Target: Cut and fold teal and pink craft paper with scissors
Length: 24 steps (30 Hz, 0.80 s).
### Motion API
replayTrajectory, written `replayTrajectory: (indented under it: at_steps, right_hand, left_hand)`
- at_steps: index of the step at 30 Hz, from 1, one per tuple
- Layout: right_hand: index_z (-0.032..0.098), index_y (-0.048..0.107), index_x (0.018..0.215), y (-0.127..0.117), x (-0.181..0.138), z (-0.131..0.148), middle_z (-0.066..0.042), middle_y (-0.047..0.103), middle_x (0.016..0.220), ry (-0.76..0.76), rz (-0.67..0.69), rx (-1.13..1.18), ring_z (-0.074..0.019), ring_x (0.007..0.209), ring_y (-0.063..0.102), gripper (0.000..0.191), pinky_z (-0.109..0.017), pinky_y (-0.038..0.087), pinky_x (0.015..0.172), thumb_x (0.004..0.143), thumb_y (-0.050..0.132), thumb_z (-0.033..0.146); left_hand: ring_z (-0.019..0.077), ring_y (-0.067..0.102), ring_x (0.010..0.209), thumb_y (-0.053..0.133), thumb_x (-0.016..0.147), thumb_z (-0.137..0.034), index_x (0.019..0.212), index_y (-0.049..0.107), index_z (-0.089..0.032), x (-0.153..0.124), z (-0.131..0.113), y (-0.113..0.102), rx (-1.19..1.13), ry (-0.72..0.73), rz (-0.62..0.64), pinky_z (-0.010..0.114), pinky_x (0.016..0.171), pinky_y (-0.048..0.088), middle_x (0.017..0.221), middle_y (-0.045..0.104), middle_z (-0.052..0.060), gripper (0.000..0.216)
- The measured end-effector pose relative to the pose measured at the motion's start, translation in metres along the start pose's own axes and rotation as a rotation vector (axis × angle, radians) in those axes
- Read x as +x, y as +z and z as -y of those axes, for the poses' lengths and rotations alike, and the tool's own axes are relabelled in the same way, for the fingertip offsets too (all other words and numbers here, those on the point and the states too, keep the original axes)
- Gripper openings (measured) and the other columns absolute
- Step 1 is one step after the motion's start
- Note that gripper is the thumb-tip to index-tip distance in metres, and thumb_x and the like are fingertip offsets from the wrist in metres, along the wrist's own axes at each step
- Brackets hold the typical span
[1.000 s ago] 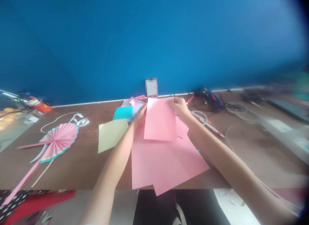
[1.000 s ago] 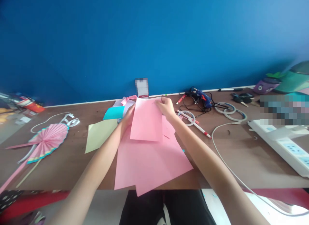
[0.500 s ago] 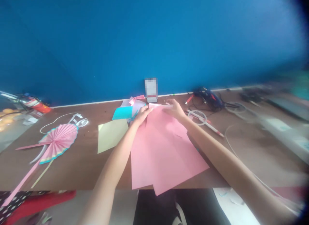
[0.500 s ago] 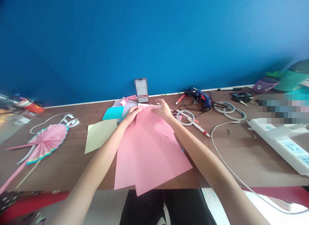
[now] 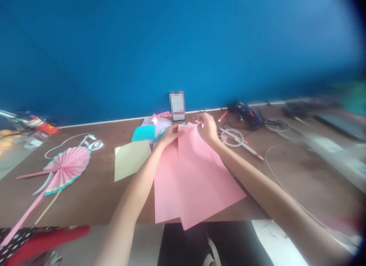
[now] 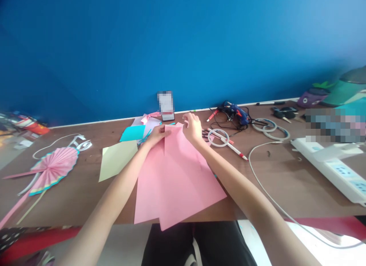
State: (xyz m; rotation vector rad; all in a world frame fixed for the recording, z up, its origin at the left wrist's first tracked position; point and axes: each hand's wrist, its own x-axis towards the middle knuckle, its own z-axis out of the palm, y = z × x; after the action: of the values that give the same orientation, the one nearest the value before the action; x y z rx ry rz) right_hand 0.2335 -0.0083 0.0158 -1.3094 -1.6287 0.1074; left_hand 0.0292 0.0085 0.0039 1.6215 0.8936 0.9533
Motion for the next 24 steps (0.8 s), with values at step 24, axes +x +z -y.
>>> replayTrajectory:
  at_steps: [24]
  right_hand:
    - [0.02, 0.058, 0.11, 0.012, -0.018, 0.016, -0.006, 0.067, 0.091, -0.18, 0.209, 0.146, -0.0216, 0.086, 0.059, 0.033, -0.035, 0.045, 0.079, 0.079, 0.048, 0.013]
  left_hand:
    - [0.0179, 0.056, 0.078, 0.062, 0.078, -0.043, 0.081, 0.068, -0.015, -0.002, -0.01, 0.002, 0.149, 0.077, 0.073, 0.029, 0.073, 0.04, 0.082, 0.065, 0.005, 0.029]
